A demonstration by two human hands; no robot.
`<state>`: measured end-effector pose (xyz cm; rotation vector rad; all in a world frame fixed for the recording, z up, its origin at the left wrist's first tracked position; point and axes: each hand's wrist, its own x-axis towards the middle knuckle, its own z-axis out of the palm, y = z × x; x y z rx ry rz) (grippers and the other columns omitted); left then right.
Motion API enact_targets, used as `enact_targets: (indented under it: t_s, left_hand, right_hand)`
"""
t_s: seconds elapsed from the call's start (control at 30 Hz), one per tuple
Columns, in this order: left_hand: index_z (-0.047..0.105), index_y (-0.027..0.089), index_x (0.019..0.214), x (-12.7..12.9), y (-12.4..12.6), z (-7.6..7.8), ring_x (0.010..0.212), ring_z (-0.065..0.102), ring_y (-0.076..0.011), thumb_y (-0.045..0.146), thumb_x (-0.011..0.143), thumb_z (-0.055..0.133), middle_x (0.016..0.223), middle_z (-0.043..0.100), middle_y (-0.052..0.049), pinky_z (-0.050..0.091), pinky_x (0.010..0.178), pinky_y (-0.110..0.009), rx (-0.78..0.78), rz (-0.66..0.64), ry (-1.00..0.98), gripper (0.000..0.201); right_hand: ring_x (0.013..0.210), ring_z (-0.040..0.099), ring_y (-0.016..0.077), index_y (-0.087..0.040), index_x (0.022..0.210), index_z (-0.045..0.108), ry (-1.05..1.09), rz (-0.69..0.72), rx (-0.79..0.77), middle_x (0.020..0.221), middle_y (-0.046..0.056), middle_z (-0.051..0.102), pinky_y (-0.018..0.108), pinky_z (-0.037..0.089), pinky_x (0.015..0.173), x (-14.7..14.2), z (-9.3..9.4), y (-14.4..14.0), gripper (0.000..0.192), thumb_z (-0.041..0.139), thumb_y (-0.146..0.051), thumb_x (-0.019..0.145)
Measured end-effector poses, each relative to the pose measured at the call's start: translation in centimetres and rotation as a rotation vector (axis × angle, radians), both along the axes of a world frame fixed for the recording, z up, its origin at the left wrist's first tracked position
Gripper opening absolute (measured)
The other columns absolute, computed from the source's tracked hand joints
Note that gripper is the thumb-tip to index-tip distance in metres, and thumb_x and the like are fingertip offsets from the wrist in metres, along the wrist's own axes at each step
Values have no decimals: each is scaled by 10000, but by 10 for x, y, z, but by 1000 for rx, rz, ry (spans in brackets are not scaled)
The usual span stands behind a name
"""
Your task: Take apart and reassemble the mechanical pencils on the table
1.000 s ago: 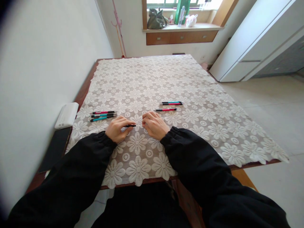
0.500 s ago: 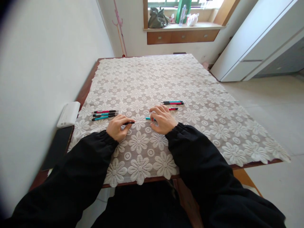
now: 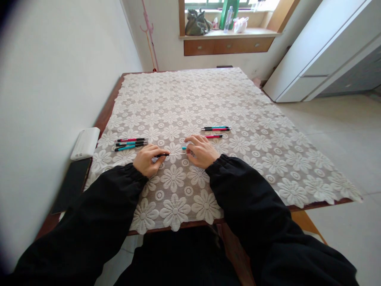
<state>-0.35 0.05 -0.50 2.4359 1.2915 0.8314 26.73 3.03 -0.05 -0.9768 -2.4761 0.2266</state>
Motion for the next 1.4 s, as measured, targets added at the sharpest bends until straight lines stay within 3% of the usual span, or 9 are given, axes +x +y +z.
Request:
enact_targets:
  t_s: [1.4]
  left_hand:
    - [743,235,1030,2,1,-1,927,670,-213,217,893,618,980,727,-44,534,839,-356,-36,-48,55,186]
  right_hand:
    - [1209,546,281,-220,912,679,47,48,-64,1253,89,654,503,453,1058,-9,-7,-3,74,615,-183,922]
